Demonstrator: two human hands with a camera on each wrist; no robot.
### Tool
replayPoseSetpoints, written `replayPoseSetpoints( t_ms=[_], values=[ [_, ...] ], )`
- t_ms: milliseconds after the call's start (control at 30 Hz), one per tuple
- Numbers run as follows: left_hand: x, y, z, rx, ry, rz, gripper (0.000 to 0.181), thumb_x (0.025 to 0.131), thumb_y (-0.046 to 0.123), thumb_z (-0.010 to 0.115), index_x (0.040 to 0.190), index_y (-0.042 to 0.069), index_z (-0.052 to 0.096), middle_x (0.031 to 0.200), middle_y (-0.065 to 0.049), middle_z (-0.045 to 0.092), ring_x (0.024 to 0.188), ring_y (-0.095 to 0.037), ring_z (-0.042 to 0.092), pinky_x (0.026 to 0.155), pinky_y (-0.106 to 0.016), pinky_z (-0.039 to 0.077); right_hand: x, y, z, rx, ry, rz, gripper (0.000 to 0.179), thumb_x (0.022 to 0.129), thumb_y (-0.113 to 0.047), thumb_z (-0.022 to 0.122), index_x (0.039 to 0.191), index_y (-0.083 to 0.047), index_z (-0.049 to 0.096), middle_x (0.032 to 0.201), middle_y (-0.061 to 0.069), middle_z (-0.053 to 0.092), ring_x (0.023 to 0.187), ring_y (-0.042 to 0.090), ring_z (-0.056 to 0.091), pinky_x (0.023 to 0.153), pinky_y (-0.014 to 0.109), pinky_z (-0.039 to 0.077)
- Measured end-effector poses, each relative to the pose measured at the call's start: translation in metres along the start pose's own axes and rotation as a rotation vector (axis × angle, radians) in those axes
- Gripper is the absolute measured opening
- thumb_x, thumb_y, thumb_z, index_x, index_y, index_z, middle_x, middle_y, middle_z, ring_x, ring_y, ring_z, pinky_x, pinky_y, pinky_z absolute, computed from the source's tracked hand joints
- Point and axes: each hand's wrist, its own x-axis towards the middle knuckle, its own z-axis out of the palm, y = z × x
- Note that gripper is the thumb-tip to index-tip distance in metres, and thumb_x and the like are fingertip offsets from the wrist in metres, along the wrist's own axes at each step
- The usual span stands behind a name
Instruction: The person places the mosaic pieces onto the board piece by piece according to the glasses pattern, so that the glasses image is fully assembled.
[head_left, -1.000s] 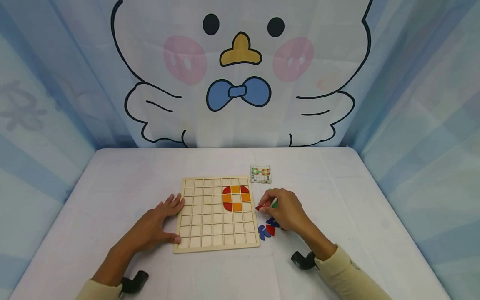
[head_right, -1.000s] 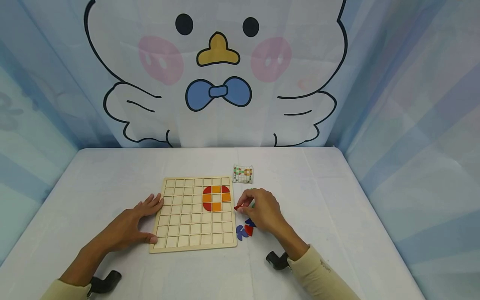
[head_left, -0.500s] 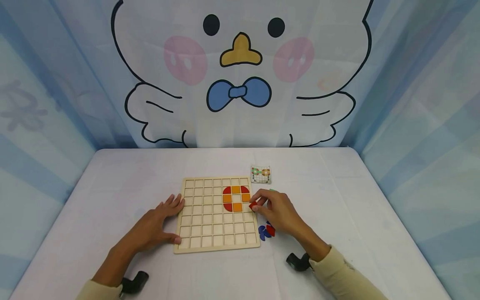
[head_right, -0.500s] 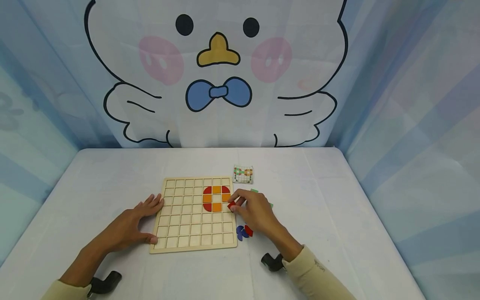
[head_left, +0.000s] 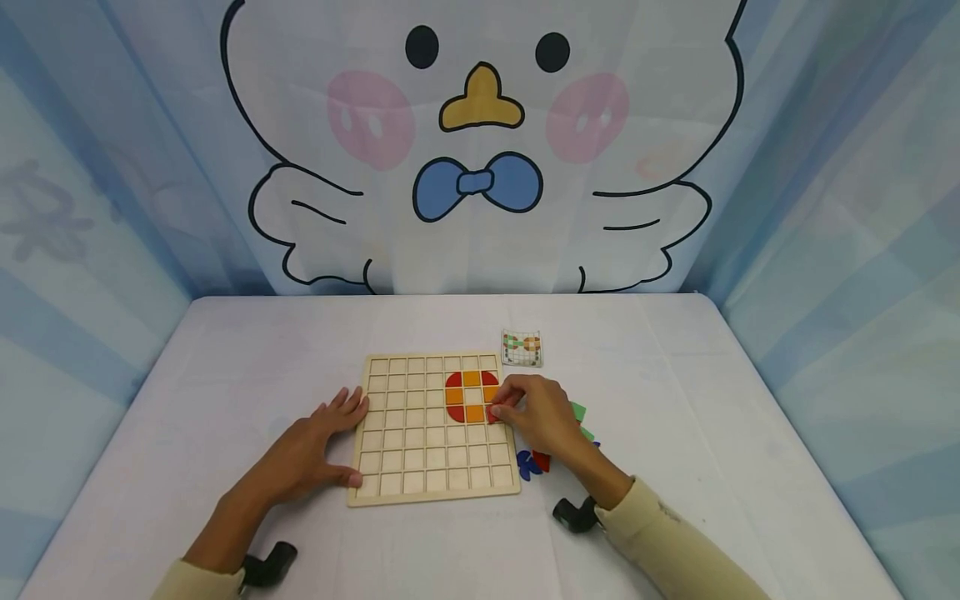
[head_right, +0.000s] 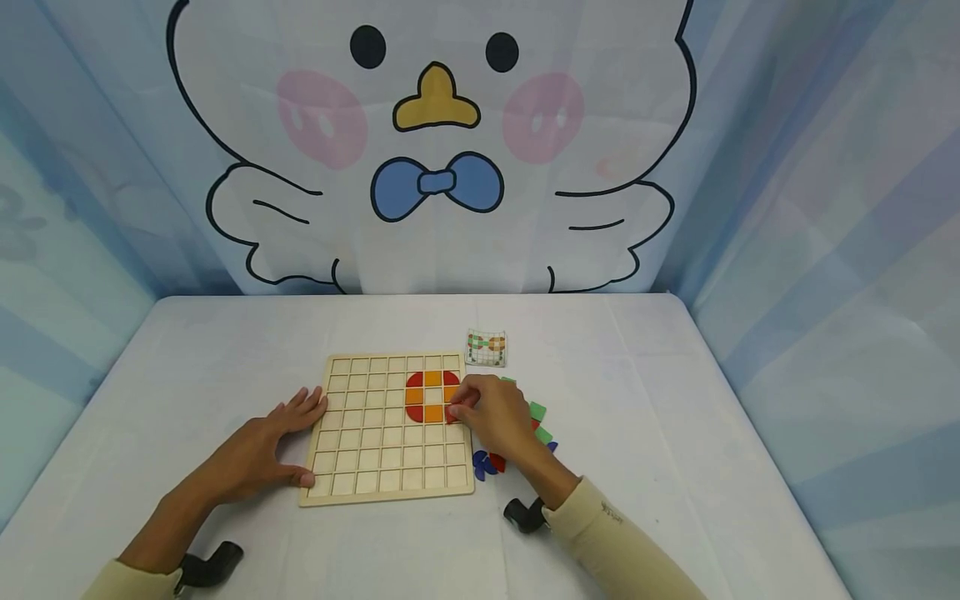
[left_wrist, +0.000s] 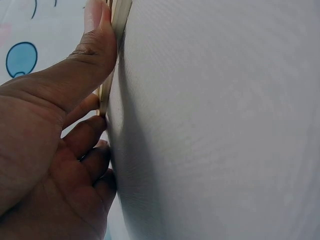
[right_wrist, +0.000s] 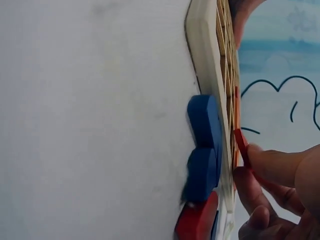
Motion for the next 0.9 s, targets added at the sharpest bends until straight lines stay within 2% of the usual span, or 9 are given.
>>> replayPoseSetpoints(
  t_ms=[133, 467, 767, 900],
  values=[
    [0.0, -0.001, 0.0, -0.004, 0.001, 0.0, 0.115, 0.07, 0.043, 0.094, 0.164, 0.008, 0.038, 0.174, -0.015, 0.027, 0.163, -0.045, 0.023, 0.128, -0.069, 0.025, 0.001, -0.004, 0.001, -0.019, -0.002, -0.004, 0.009, 0.092, -0.022, 0.085, 0.09, -0.024, 0.076, 0.077, -0.009, 0.068, 0.076, 0.012, 0.06, 0.066, 0.029, 0.047],
    [-0.001, -0.003, 0.0, -0.012, -0.004, -0.003, 0.115, 0.071, 0.042, 0.094, 0.164, 0.008, 0.037, 0.175, -0.015, 0.026, 0.163, -0.044, 0.022, 0.129, -0.067, 0.023, 0.004, -0.012, 0.004, -0.045, -0.011, 0.06, 0.012, 0.094, -0.024, 0.083, 0.087, -0.021, 0.074, 0.072, -0.006, 0.066, 0.066, 0.014, 0.057, 0.055, 0.026, 0.042],
    [0.0, -0.003, 0.0, -0.005, -0.008, -0.014, 0.115, 0.071, 0.043, 0.094, 0.164, 0.009, 0.037, 0.175, -0.015, 0.026, 0.163, -0.044, 0.022, 0.129, -0.068, 0.024, 0.008, -0.013, 0.004, -0.112, -0.008, 0.068, 0.017, 0.092, -0.026, 0.086, 0.082, -0.021, 0.072, 0.071, -0.006, 0.066, 0.066, 0.013, 0.058, 0.055, 0.027, 0.046],
    [0.0, -0.002, 0.0, -0.011, -0.01, -0.019, 0.115, 0.071, 0.042, 0.095, 0.165, 0.009, 0.036, 0.175, -0.013, 0.025, 0.164, -0.043, 0.021, 0.13, -0.066, 0.022, 0.009, -0.011, 0.002, -0.128, -0.009, 0.097, 0.019, 0.091, -0.026, 0.087, 0.082, -0.021, 0.071, 0.072, -0.006, 0.066, 0.067, 0.014, 0.058, 0.056, 0.028, 0.045]
  ],
)
